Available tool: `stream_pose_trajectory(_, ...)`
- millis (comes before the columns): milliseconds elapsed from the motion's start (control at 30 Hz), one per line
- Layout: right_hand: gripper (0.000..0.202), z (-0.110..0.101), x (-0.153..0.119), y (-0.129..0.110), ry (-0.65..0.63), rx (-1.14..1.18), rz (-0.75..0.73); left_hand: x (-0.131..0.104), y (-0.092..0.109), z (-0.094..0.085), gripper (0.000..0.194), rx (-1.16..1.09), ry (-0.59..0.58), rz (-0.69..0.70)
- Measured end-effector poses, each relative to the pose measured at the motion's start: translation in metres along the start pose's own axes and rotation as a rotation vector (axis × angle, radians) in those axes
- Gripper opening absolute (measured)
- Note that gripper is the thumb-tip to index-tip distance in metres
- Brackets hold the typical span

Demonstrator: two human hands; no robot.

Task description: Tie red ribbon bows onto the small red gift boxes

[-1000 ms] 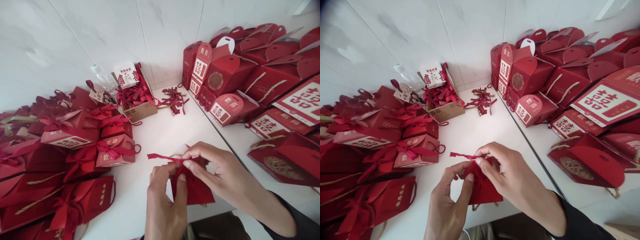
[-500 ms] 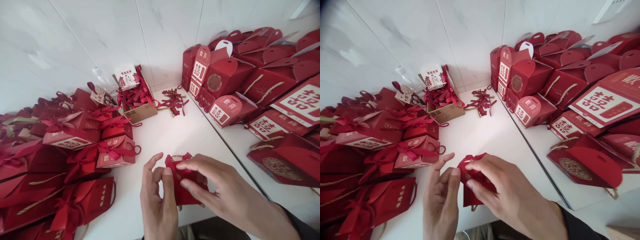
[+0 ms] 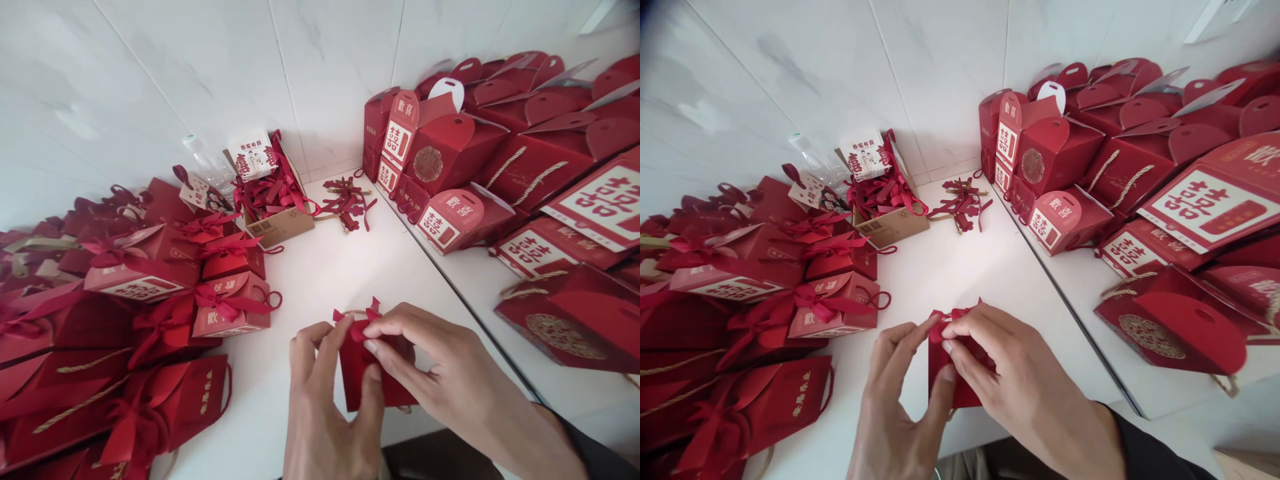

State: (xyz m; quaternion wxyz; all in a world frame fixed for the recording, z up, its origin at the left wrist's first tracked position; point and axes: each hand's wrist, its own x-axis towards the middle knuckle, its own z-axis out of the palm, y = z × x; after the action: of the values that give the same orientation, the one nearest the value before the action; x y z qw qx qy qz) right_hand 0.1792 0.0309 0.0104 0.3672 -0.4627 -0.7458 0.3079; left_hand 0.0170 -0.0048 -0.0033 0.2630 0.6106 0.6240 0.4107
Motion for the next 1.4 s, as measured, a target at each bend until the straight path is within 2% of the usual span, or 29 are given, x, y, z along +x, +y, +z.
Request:
stream_pose_trajectory(100,0.012,-0.003,0.001,0.002,-0.022,0.006,0.044,0.003,-0.007,0.003,0.019,0.013,-0.029,0.089)
stream_pose_trajectory(200,0.019,-0.007,-0.001,0.008,0.006,-0.109,0.056,0.006,-0.013,0.004,0.014,0.041,0.024,0.154)
stream_pose_trajectory(400,0.016,-0.014,-0.014,0.021,0.097,-0.387,0.006,-0.001,-0.017,0.010,0.017,0.031,0.215,0.179)
stream_pose_trajectory(533,0.016,-0.017,-0.018,0.018,0.053,-0.416,-0.049,-0.007,-0.007,0.015,0.019,0.142,0.391,0.263)
stream_pose_trajectory(600,0.014,-0.018,-0.019,0.015,0.027,-0.389,-0.057,-0.008,-0.001,0.017,0.022,0.190,0.440,0.274)
stream_pose_trajectory(733,0.011,-0.020,-0.018,0.013,-0.030,-0.376,-0.002,-0.008,0.002,0.015,0.031,0.181,0.386,0.251)
stream_pose_trajectory(867,0.016,-0.023,-0.018,0.016,-0.098,-0.424,-0.011,-0.007,-0.002,0.012,0.031,0.151,0.411,0.220)
stream_pose_trajectory(933,0.017,-0.024,-0.017,0.017,-0.087,-0.437,-0.020,-0.006,-0.003,0.010,0.025,0.095,0.376,0.130)
stream_pose_trajectory(1033,0.017,-0.023,-0.016,0.017,-0.057,-0.421,-0.027,-0.002,-0.002,0.007,0.014,-0.111,0.234,-0.086)
stream_pose_trajectory(1200,0.017,-0.023,-0.011,0.009,-0.027,-0.229,0.017,0.005,0.006,0.004,0.021,-0.442,0.068,-0.343)
stream_pose_trajectory(1300,0.015,-0.024,-0.006,0.001,-0.034,-0.078,0.078,0.008,0.008,0.005,0.026,-0.551,-0.025,-0.433)
stream_pose_trajectory(1400,0.013,-0.024,-0.001,-0.006,-0.079,0.041,0.172,0.012,0.006,0.006,0.026,-0.609,-0.067,-0.429)
